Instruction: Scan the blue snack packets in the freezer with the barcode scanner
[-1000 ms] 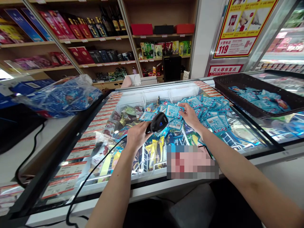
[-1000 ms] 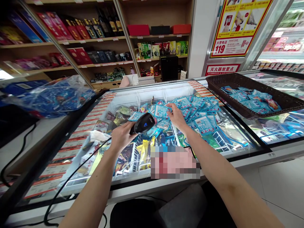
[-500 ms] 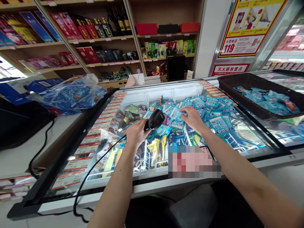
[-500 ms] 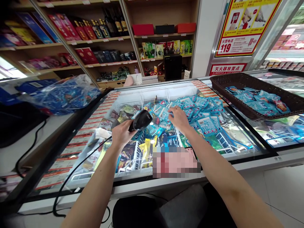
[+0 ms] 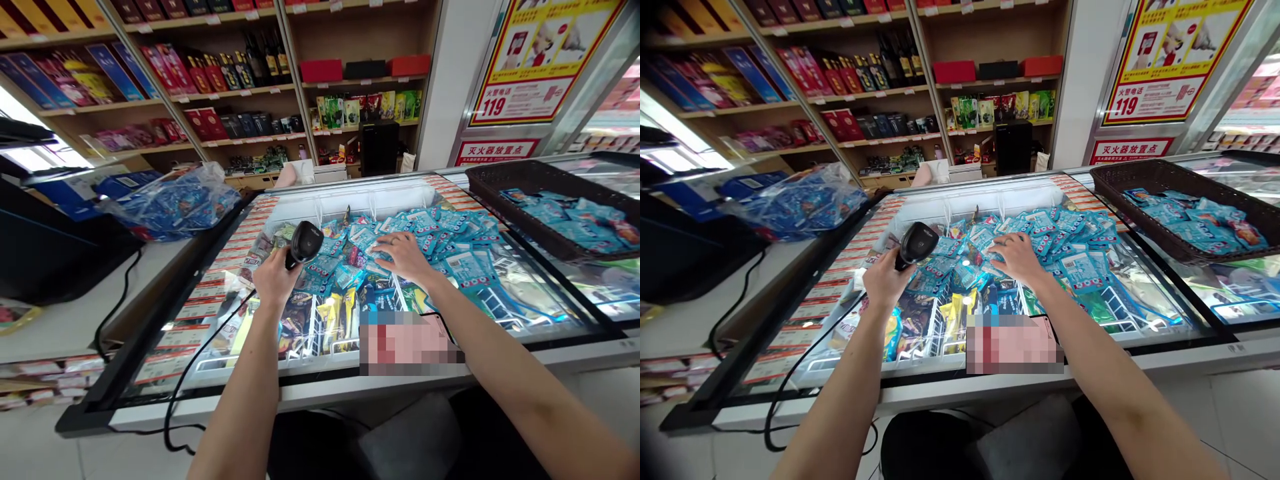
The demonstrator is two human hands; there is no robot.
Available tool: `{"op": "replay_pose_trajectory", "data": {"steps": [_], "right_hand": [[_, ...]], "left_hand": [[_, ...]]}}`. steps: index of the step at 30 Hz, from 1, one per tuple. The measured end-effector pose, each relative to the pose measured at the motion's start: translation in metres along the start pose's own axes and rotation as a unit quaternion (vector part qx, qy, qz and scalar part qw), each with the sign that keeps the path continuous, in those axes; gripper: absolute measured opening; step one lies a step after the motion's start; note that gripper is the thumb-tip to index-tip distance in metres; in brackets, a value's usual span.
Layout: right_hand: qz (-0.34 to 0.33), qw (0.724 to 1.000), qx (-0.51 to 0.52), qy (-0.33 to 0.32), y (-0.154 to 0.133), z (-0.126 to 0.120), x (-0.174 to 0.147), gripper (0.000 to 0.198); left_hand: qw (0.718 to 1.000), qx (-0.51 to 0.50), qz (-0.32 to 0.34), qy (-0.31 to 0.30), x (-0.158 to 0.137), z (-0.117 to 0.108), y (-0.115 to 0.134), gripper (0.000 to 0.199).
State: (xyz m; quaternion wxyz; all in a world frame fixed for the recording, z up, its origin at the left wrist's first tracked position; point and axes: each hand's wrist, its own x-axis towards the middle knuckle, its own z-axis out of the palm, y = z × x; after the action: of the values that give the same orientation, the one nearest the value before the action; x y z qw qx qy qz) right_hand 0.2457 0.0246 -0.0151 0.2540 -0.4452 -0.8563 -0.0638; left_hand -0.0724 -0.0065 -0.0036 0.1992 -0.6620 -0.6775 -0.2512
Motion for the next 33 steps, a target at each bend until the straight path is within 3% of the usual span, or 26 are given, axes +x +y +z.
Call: {"op": "replay_pose_trajectory", "data": {"steps": [5,13,22,27,33], "right_hand": [[0.039,0.999,-0.016,0.024,0.001,0.001,0.0,0.024],[0.023,0.998,-0.017,0.059,-0.017,0.0,0.009,0.028],[-0.027,0.995,-0.042,-0.082,-0.053,0.021,0.069,0.042],[0.007,0.989,-0.046,-0.139,-0.071,0.042,0.102,0.051],[0.064,0.981,-0.081,-0.161,-0.071,0.057,0.115,0.054]], "left_hand": [[1.0,0.007,-0.007,0.019,0.012,-0.005,-0.002,0.042],[0.999,-0.007,-0.035,0.041,0.008,0.006,-0.028,0.044],[0.998,-0.04,-0.016,0.037,0.01,0.002,-0.035,0.04],[0.999,-0.043,-0.01,0.019,0.007,-0.005,-0.034,0.04],[0.998,-0.051,-0.012,0.017,0.006,-0.007,-0.035,0.038]]}}
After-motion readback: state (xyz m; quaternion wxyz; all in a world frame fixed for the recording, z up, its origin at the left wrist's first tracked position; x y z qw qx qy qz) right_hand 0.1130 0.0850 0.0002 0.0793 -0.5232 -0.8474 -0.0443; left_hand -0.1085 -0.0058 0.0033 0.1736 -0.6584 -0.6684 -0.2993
